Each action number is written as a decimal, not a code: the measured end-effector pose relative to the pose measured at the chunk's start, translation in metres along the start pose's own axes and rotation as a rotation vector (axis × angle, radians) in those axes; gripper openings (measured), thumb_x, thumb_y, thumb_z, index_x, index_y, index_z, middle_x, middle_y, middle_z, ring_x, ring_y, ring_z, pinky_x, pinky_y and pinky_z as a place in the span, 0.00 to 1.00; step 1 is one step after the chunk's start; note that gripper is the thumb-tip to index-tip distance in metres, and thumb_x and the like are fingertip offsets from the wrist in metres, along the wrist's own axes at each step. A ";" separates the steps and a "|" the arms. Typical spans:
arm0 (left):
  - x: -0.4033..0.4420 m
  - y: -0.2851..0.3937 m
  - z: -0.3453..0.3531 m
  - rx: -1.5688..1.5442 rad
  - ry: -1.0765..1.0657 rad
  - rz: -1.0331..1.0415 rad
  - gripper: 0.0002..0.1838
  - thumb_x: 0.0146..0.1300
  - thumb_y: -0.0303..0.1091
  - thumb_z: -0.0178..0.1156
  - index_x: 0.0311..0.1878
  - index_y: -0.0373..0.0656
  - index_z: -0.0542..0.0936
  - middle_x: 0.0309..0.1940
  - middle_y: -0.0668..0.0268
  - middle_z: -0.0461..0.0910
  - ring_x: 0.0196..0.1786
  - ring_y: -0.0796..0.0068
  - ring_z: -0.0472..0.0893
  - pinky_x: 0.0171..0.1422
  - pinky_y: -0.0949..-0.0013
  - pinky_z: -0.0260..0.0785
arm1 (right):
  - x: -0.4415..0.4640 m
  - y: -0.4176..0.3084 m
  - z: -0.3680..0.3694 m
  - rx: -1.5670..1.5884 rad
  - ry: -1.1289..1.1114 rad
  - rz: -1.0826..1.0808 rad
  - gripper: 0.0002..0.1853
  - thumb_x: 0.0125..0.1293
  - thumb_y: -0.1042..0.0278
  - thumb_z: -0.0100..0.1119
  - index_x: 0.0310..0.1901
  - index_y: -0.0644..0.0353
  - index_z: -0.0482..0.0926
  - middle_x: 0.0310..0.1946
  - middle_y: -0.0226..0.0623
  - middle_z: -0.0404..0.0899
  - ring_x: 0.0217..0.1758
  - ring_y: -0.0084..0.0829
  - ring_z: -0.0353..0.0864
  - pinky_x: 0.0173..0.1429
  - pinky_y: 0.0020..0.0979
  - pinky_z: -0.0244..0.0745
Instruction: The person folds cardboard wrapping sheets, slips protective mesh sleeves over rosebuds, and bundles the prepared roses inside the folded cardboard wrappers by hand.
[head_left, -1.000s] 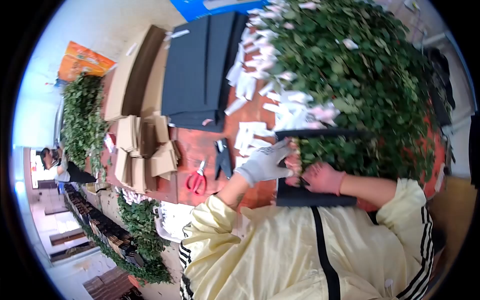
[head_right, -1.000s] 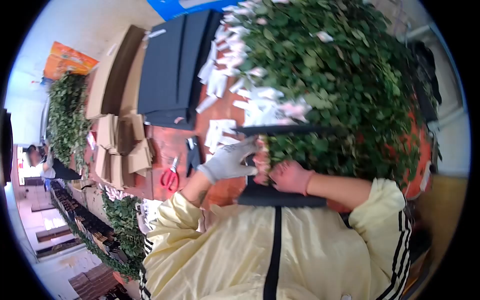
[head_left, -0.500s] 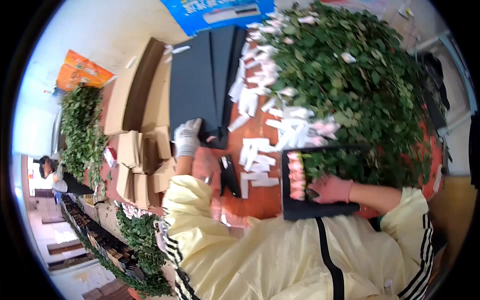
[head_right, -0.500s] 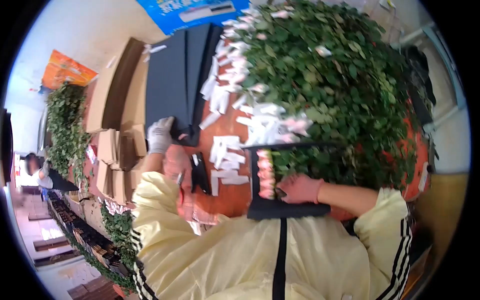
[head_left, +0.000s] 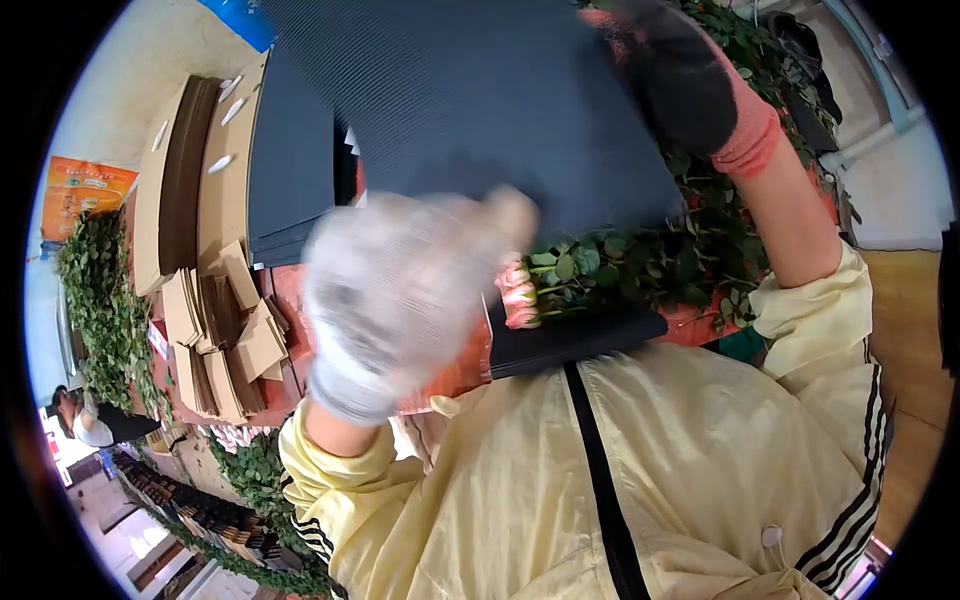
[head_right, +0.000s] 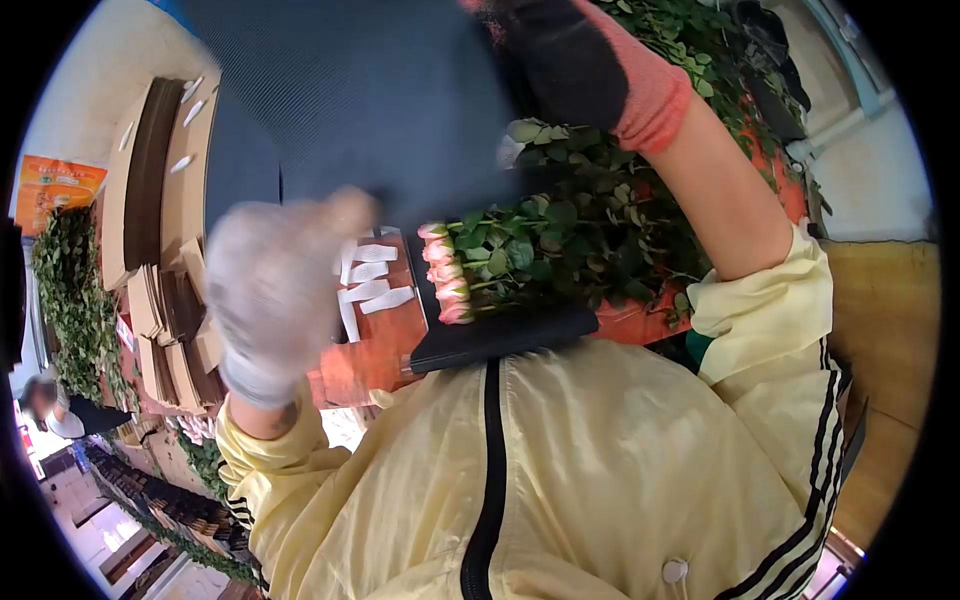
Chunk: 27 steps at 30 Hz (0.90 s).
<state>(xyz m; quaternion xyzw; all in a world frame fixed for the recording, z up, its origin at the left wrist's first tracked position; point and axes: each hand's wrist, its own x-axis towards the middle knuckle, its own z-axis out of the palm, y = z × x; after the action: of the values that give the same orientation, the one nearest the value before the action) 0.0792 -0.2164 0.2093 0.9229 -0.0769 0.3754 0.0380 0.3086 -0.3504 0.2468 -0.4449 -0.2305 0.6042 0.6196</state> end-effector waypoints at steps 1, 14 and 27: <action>0.009 0.011 -0.004 -0.032 -0.109 0.045 0.14 0.47 0.34 0.59 0.40 0.47 0.81 0.34 0.68 0.78 0.37 0.70 0.76 0.39 0.66 0.68 | -0.002 -0.003 -0.003 -0.097 0.210 -0.014 0.15 0.58 0.76 0.52 0.48 0.65 0.75 0.42 0.39 0.80 0.43 0.29 0.78 0.49 0.31 0.75; -0.128 0.043 0.050 -1.008 -0.298 -1.193 0.14 0.66 0.37 0.54 0.30 0.36 0.76 0.20 0.72 0.71 0.25 0.85 0.69 0.29 0.77 0.62 | -0.095 0.129 -0.071 -0.498 0.409 -0.150 0.29 0.51 0.82 0.61 0.57 0.71 0.64 0.47 0.40 0.75 0.50 0.26 0.74 0.54 0.29 0.72; -0.167 0.029 0.129 -0.675 -0.806 -1.289 0.17 0.64 0.42 0.53 0.29 0.37 0.77 0.19 0.59 0.77 0.24 0.68 0.78 0.30 0.64 0.68 | -0.063 0.186 -0.079 -1.536 -0.227 -0.788 0.29 0.55 0.57 0.56 0.60 0.55 0.68 0.63 0.43 0.64 0.66 0.41 0.61 0.68 0.43 0.54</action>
<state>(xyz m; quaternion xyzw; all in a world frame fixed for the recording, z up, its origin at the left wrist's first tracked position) 0.0452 -0.2421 0.0002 0.7888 0.3506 -0.1225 0.4898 0.2621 -0.4555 0.0689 -0.5648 -0.7717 0.0636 0.2852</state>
